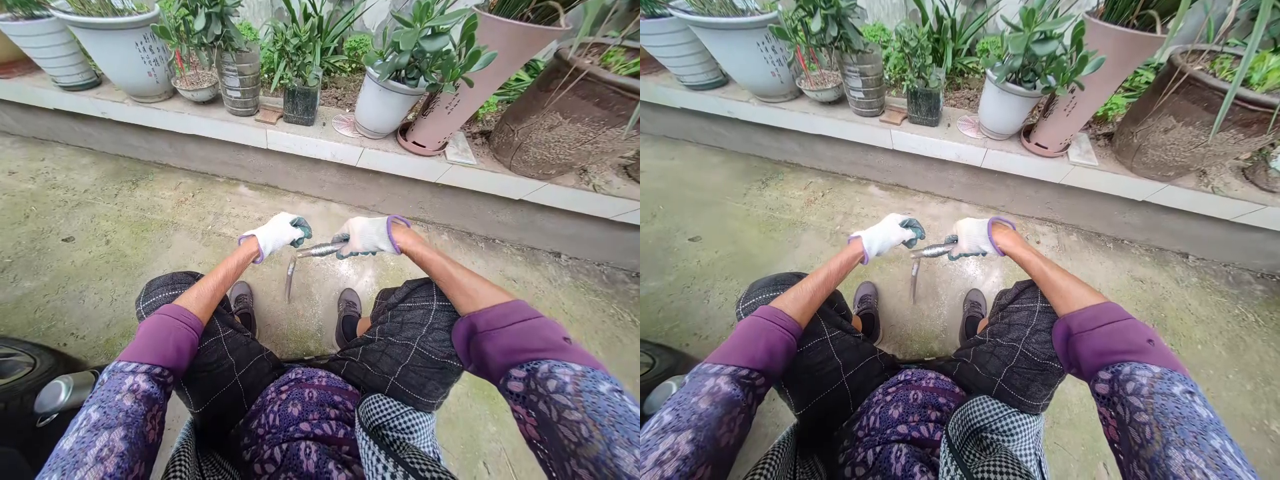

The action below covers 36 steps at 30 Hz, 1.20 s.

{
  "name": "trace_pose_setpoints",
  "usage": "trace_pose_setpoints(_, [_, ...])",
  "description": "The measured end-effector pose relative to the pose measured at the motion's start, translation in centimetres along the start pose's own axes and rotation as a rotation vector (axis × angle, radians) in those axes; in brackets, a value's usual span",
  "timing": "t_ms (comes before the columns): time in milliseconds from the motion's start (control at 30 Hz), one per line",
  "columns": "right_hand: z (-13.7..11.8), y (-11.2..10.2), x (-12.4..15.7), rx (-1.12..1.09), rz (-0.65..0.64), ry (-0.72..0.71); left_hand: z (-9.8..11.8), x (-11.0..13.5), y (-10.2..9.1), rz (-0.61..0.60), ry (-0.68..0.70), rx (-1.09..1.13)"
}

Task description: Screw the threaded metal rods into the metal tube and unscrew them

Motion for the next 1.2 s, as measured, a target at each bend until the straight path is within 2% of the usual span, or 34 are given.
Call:
trace_pose_setpoints(67, [0.1, -0.6, -0.6, 0.135, 0.133, 0.04, -0.1, 0.2, 1.0, -0.045, 0.023, 0.0])
trace_pose_setpoints(167, [0.5, -1.4, -1.4, 0.183, 0.219, 0.063, -0.3, 0.6, 2.3, -0.117, -0.007, 0.051])
trace_pose_setpoints(267, [0.8, -3.2, -1.3, 0.156, 0.325, 0.056, -0.4, 0.6, 2.2, -0.079, -0.057, 0.169])
trace_pose_setpoints(367, [1.0, -4.5, -0.7, -0.139, 0.369, 0.038, -0.6, 0.5, 1.5, -0.019, -0.128, 0.297])
trace_pose_setpoints(467, [0.8, -4.2, -0.3, -0.51, 0.327, 0.042, -0.6, 0.5, 0.7, 0.03, -0.175, 0.293])
trace_pose_setpoints(633, [-1.2, -2.7, -0.6, -0.88, 0.219, -0.094, 0.7, 0.3, -0.2, 0.02, -0.084, 0.152])
trace_pose_setpoints(733, [-1.8, -2.2, -1.0, -1.006, 0.205, -0.158, 1.8, 0.2, -1.1, 0.07, -0.02, 0.192])
trace_pose_setpoints(933, [-3.6, -1.3, -2.1, -1.038, 0.228, -0.226, 2.2, -0.2, -1.1, 0.102, -0.055, 0.532])
trace_pose_setpoints(1033, [-4.3, -1.4, -2.7, -0.94, 0.264, -0.225, 1.8, -0.7, -1.3, 0.164, -0.084, 0.551])
trace_pose_setpoints(1133, [-3.9, -2.9, -3.1, -0.864, 0.339, -0.25, 1.8, -1.3, -2.1, 0.215, -0.095, 0.537])
trace_pose_setpoints(1200, [-2.5, -4.7, -3.2, -0.943, 0.445, -0.254, 2.1, -1.5, -2.8, 0.245, -0.104, 0.587])
Point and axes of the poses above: each hand's wrist, its own x-axis away from the middle knuckle, its own y-axis out of the palm, z = x × y, the point moved 9 cm from there along -x, towards the middle knuckle, and after that the axes turned 5 degrees about y, right-handed, at the moved point
